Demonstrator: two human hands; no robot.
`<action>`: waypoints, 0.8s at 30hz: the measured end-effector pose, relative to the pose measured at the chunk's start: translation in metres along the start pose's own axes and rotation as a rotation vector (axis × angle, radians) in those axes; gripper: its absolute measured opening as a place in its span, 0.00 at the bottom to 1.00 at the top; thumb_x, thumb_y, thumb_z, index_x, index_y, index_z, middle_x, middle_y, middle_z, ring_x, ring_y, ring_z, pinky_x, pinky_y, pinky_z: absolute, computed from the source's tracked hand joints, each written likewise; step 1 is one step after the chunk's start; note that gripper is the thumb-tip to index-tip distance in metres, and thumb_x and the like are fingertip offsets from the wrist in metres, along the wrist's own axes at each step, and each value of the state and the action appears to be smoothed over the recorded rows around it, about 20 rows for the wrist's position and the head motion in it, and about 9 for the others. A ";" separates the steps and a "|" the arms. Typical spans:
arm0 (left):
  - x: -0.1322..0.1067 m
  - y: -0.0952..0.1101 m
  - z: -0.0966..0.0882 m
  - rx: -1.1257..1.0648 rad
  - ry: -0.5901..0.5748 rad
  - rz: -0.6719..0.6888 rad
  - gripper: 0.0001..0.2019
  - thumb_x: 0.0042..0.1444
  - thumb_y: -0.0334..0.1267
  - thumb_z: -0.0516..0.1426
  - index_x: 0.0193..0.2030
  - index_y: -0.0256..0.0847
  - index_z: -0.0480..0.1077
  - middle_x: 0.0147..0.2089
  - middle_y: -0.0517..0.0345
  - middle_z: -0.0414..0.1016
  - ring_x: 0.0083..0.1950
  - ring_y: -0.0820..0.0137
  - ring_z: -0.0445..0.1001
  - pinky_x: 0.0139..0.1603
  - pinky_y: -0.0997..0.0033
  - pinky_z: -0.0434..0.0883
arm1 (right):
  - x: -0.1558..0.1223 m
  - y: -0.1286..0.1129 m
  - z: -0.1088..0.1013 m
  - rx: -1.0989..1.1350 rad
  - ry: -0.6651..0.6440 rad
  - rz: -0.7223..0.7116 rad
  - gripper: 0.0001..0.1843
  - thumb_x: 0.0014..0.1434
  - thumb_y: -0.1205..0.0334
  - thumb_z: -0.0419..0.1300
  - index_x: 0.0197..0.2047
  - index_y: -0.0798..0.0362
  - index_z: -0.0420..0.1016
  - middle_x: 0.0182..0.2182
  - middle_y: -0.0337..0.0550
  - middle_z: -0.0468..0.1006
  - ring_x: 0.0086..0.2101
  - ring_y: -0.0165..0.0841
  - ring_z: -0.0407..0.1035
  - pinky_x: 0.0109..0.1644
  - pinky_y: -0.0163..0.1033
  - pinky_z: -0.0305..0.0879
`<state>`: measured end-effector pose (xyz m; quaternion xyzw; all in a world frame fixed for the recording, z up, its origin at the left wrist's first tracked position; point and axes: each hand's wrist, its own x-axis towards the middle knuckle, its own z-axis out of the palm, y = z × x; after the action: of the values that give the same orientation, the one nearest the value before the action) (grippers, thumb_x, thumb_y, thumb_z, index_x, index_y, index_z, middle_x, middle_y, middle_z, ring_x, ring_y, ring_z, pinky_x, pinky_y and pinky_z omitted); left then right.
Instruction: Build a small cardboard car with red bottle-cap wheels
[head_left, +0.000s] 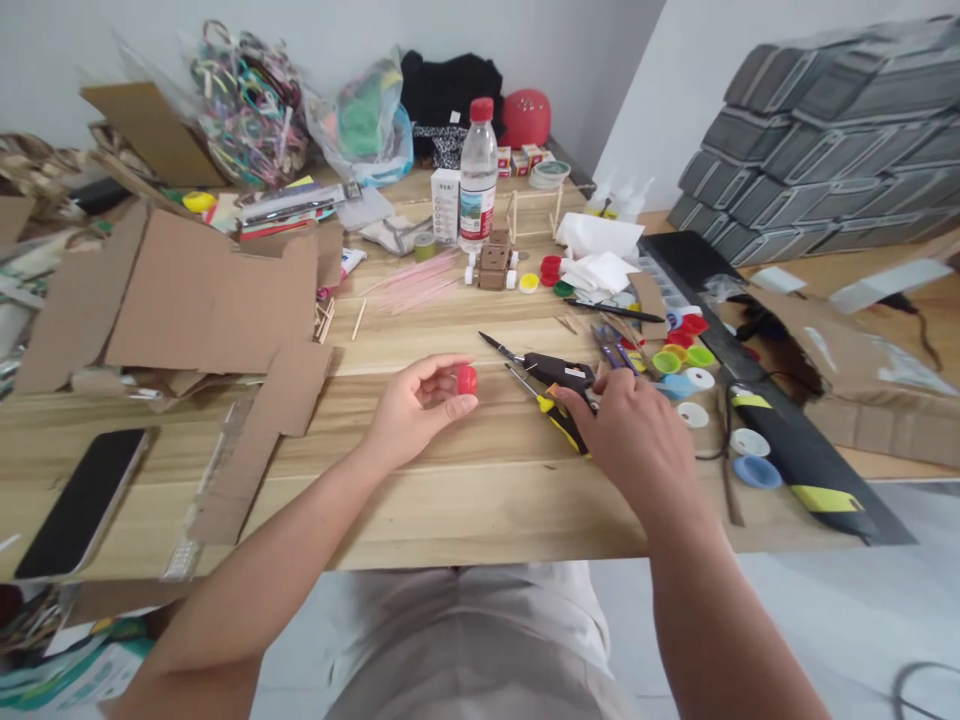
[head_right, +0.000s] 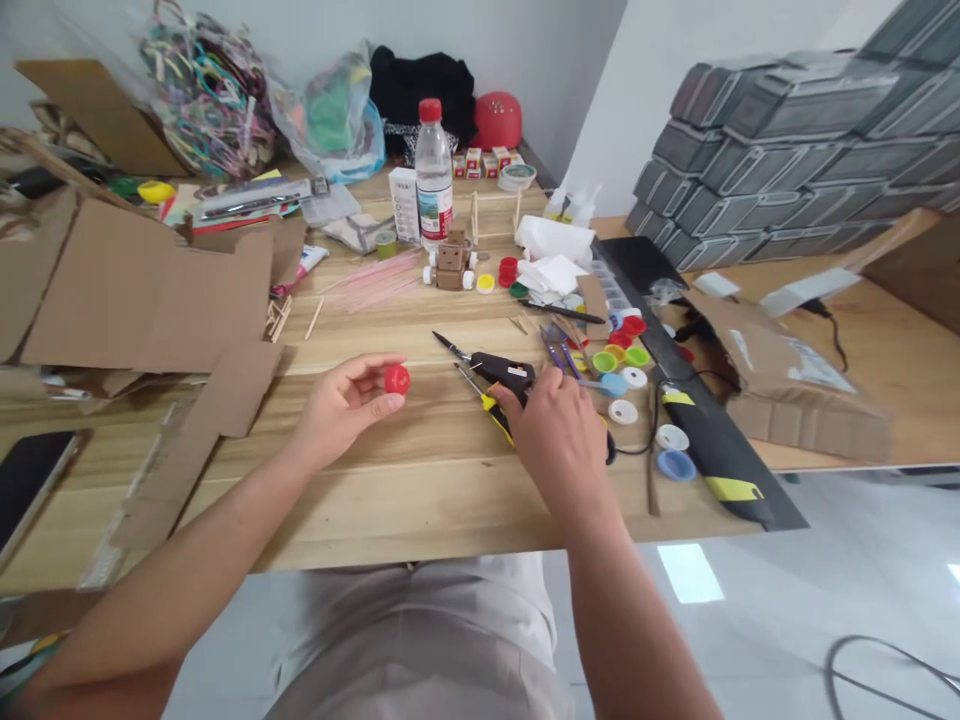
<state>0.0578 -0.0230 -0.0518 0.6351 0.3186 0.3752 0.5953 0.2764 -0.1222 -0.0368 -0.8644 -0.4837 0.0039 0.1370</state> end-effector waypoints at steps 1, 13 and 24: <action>0.001 0.000 0.000 -0.018 0.008 -0.004 0.25 0.46 0.47 0.74 0.50 0.40 0.82 0.46 0.50 0.86 0.46 0.64 0.82 0.51 0.63 0.82 | 0.003 0.001 -0.001 -0.053 -0.058 0.021 0.16 0.66 0.46 0.62 0.37 0.52 0.75 0.34 0.61 0.84 0.39 0.54 0.80 0.37 0.48 0.71; 0.007 -0.004 -0.004 -0.231 -0.041 -0.099 0.31 0.36 0.54 0.79 0.46 0.41 0.83 0.47 0.49 0.87 0.48 0.62 0.84 0.54 0.60 0.81 | 0.004 0.025 0.015 0.498 0.257 -0.113 0.17 0.54 0.45 0.69 0.34 0.41 0.67 0.25 0.41 0.82 0.24 0.44 0.76 0.24 0.43 0.67; 0.005 0.003 -0.006 -0.431 -0.108 -0.180 0.32 0.31 0.52 0.81 0.43 0.41 0.82 0.44 0.51 0.87 0.44 0.63 0.85 0.54 0.59 0.80 | -0.034 0.013 -0.020 1.302 -0.163 -0.210 0.14 0.63 0.44 0.67 0.43 0.44 0.81 0.25 0.39 0.78 0.22 0.38 0.71 0.26 0.46 0.72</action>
<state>0.0553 -0.0165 -0.0479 0.4815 0.2545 0.3454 0.7643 0.2720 -0.1621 -0.0249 -0.5505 -0.4731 0.3474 0.5937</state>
